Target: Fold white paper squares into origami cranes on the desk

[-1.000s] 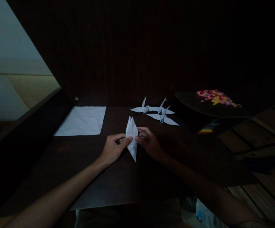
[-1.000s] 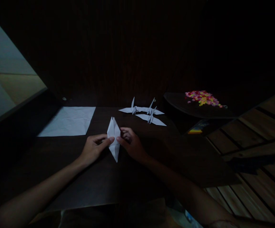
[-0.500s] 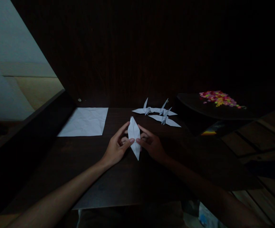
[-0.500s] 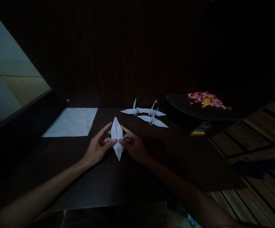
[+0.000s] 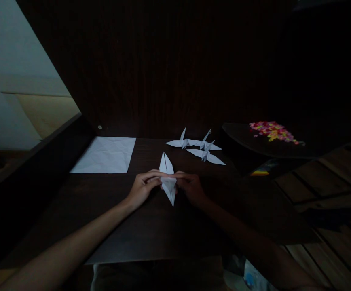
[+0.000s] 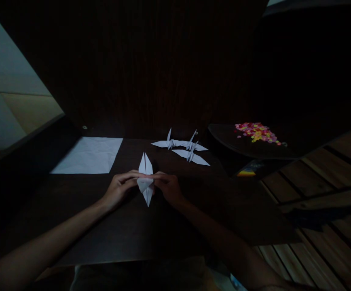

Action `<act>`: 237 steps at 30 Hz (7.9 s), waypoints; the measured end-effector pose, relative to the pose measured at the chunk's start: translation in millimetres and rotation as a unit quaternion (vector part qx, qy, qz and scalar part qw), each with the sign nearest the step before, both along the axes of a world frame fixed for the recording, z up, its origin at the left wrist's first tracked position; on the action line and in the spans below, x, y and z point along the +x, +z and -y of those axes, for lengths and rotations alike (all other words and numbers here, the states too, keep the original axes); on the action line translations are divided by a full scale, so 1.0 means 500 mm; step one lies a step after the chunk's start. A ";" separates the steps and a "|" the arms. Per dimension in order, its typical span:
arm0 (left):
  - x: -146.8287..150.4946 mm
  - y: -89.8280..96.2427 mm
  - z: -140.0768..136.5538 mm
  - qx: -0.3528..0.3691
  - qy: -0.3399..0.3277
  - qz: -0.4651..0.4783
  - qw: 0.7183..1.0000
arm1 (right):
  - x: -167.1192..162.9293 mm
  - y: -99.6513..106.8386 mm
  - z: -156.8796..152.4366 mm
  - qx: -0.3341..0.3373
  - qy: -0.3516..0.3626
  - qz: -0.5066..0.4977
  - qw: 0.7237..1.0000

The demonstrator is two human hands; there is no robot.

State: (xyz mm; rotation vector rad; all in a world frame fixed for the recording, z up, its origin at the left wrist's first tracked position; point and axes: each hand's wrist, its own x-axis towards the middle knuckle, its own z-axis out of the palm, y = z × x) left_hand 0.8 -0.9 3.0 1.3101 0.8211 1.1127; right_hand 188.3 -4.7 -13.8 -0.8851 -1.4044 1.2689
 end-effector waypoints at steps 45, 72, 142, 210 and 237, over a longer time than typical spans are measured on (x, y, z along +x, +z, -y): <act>-0.006 -0.002 -0.007 -0.030 -0.036 -0.108 0.993 | -0.006 0.007 -0.007 -0.100 0.027 0.101 0.989; 0.000 -0.011 -0.020 -0.002 0.002 -0.077 0.997 | -0.014 -0.008 -0.003 -0.040 0.002 0.117 0.992; -0.014 -0.013 -0.016 -0.035 -0.117 -0.047 0.991 | -0.017 -0.002 0.010 -0.097 0.003 0.013 0.995; -0.004 -0.016 -0.011 -0.080 -0.091 -0.020 0.992 | -0.020 0.015 0.025 -0.034 -0.097 0.092 0.990; -0.005 -0.005 -0.013 -0.086 -0.024 0.030 0.996 | -0.017 0.016 0.015 -0.131 -0.002 0.071 0.989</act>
